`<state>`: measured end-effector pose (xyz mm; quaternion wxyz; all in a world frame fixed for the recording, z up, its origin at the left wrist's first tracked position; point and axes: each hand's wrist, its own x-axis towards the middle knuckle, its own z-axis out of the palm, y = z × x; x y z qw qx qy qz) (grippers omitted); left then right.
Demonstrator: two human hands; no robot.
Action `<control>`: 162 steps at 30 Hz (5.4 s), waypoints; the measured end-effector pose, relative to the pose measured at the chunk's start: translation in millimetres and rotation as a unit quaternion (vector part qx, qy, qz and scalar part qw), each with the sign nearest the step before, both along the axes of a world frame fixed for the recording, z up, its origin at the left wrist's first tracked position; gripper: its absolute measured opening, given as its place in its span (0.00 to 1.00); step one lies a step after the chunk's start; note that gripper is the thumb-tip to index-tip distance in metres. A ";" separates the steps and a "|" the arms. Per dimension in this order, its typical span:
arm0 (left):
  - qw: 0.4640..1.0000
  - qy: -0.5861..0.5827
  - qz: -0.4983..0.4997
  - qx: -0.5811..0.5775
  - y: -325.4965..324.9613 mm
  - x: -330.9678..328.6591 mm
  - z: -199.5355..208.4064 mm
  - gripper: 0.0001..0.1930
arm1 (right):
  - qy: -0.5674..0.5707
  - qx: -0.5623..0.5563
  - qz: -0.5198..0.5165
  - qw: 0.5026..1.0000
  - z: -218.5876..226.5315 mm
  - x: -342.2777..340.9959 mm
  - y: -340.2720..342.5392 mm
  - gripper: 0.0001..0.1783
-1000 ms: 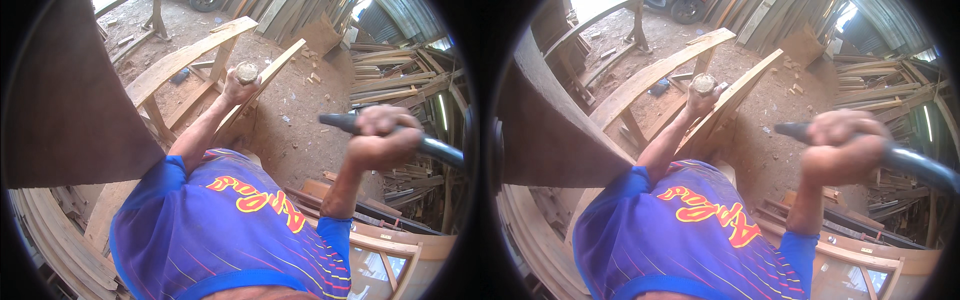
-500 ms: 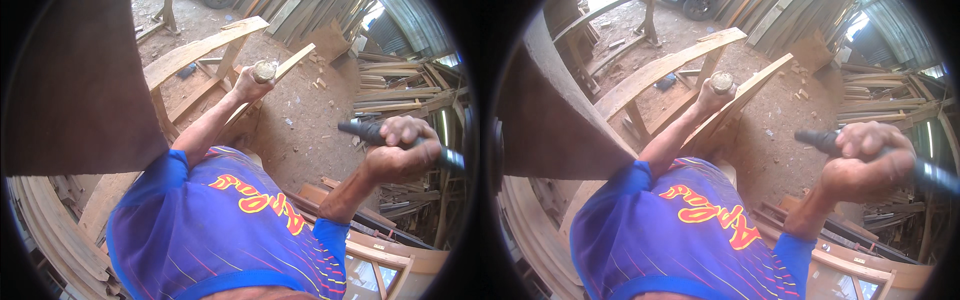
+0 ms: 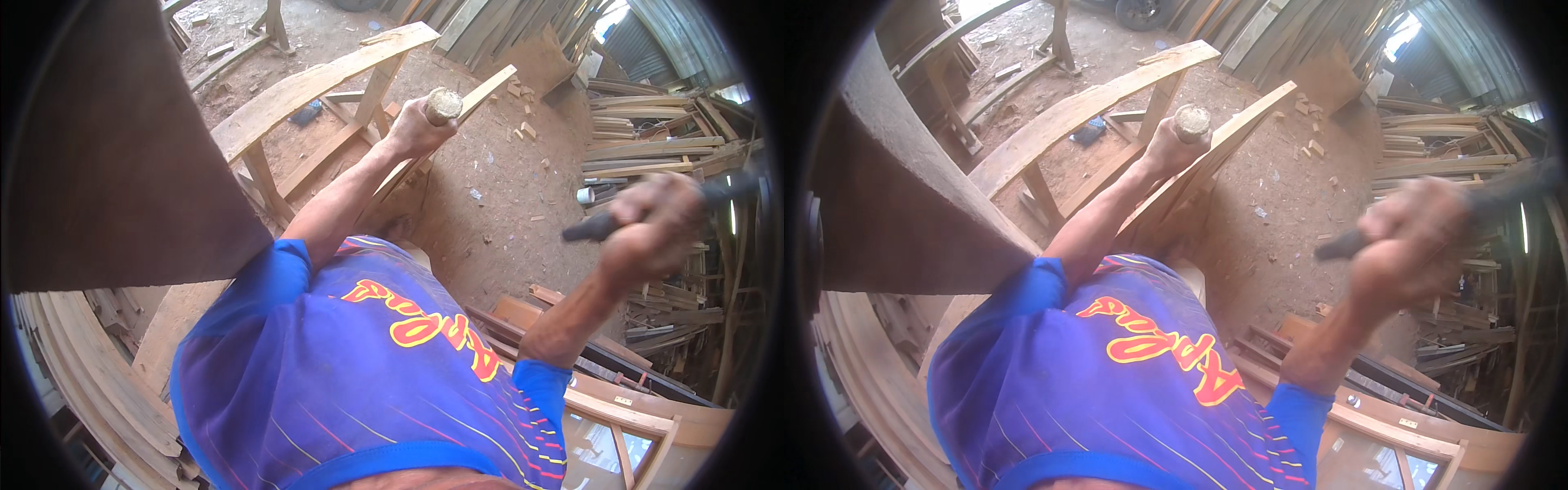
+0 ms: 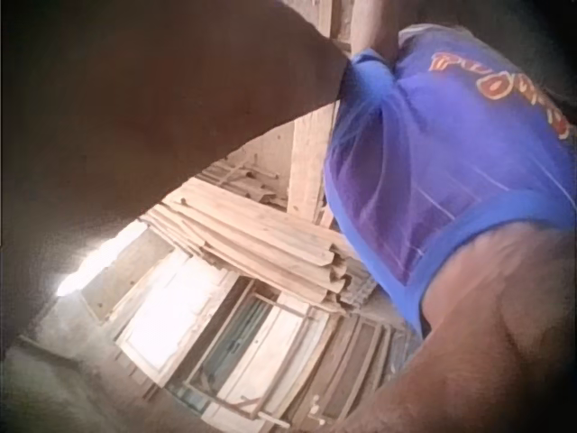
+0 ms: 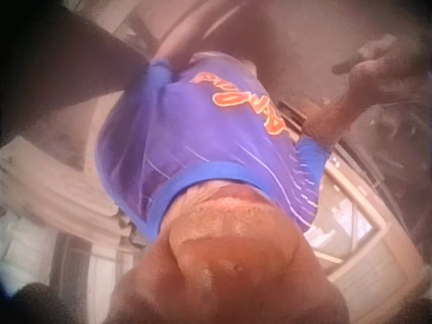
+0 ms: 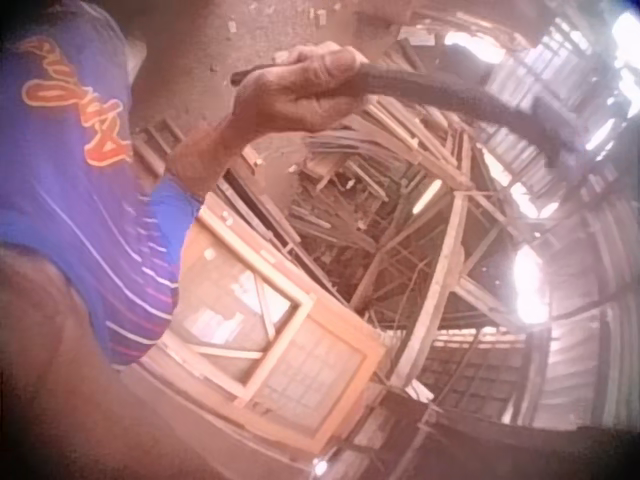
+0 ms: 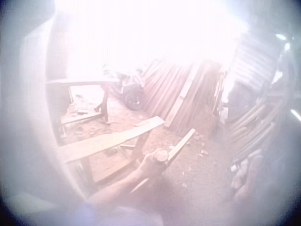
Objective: The person chisels a rectangular groove into a piece of timber using a hammer and a wood chisel, repeatedly striking the chisel to remove wood fibers.
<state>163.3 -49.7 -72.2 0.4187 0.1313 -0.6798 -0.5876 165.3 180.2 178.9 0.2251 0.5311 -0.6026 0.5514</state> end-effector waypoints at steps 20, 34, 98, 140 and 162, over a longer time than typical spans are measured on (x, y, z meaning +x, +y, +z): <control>0.999 0.021 0.011 -0.024 3.9 -12.6 7.9 0.08 | 0.103 -0.017 0.038 0.994 3.1 -45.4 -3.4 0.18; 1.000 0.024 0.006 0.002 -9.4 -8.8 12.0 0.09 | -0.183 0.329 -0.107 0.920 -214.8 -44.4 23.5 0.17; 0.999 0.040 -0.036 0.003 -4.2 -24.7 -17.8 0.11 | 0.004 -0.006 0.044 0.999 -40.8 -77.7 -11.1 0.17; 0.988 -0.146 0.008 -0.043 -37.7 -81.6 -9.3 0.18 | -0.603 0.367 -0.180 0.685 -355.6 -102.0 88.6 0.17; 0.988 -0.084 0.020 0.131 -61.2 1.8 75.7 0.10 | -0.660 0.476 -0.270 0.515 -450.6 -74.8 199.0 0.19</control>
